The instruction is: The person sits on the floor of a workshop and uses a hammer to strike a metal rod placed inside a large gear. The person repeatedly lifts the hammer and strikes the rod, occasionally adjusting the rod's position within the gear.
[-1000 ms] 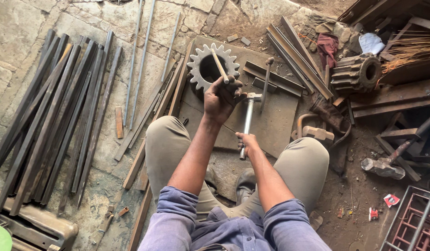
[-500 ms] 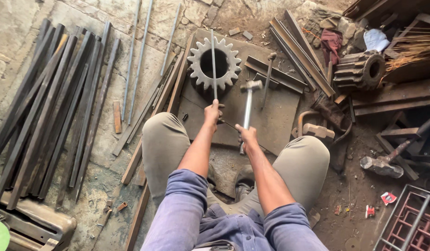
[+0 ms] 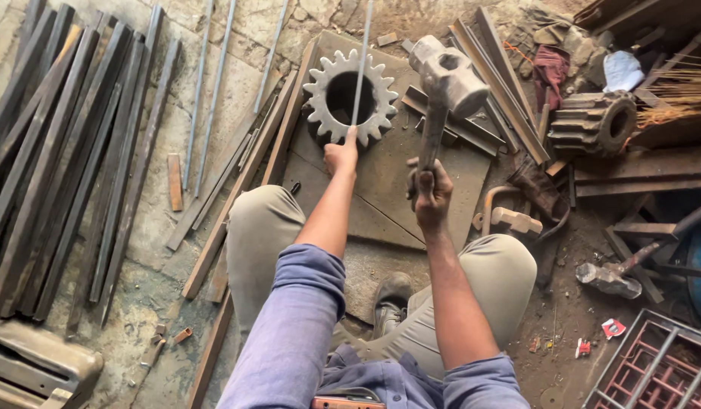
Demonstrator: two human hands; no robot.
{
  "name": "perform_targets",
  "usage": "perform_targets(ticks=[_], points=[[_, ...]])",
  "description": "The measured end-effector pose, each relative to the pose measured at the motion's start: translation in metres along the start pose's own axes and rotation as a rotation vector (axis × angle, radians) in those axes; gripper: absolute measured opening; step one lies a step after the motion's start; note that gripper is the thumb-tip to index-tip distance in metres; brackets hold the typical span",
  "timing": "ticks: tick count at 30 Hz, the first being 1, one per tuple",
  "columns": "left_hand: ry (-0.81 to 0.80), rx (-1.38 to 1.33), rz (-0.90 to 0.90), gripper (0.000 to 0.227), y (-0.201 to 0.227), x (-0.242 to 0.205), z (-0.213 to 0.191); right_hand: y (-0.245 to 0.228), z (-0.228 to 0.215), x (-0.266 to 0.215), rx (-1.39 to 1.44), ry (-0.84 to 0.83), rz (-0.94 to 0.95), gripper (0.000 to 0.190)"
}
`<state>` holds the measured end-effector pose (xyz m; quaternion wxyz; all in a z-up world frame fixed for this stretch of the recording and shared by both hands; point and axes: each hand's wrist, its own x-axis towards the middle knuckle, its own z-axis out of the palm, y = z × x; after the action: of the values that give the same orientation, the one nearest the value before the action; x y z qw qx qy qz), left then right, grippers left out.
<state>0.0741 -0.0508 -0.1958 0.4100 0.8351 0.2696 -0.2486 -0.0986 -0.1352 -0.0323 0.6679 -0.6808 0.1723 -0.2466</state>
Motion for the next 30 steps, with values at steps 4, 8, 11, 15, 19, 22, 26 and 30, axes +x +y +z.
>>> perform_targets(ticks=[4, 8, 11, 15, 19, 22, 26, 30], points=[[0.047, -0.013, 0.016, 0.091, 0.001, 0.003, 0.007, 0.047, 0.018, 0.005, -0.111, 0.014, 0.103, 0.052], [0.064, -0.016, 0.056, 0.085, -0.002, 0.009, 0.013, 0.098, 0.016, -0.005, -0.58, 0.106, 0.276, 0.051], [0.035, -0.019, 0.061, 0.086, -0.003, 0.013, 0.011, 0.08, 0.011, 0.004, -0.246, 0.193, 0.07, 0.048], [-0.01, -0.015, 0.032, 0.086, -0.009, 0.004, 0.0, 0.025, 0.002, 0.032, -0.035, 0.217, 0.072, 0.041], [-0.117, -0.023, 0.015, 0.081, -0.015, -0.017, -0.019, 0.026, 0.01, 0.039, -0.067, 0.16, 0.023, 0.032], [-0.165, -0.064, 0.004, 0.081, -0.025, -0.026, -0.028, 0.062, 0.015, 0.025, -0.368, 0.129, -0.142, 0.032], [-0.169, -0.077, 0.022, 0.078, -0.051, -0.037, -0.035, 0.082, 0.01, -0.01, -0.729, 0.071, 0.421, 0.035], [-0.273, -0.394, -0.055, 0.066, -0.074, -0.06, -0.046, 0.078, 0.011, -0.025, -0.726, 0.186, 0.398, 0.04]])
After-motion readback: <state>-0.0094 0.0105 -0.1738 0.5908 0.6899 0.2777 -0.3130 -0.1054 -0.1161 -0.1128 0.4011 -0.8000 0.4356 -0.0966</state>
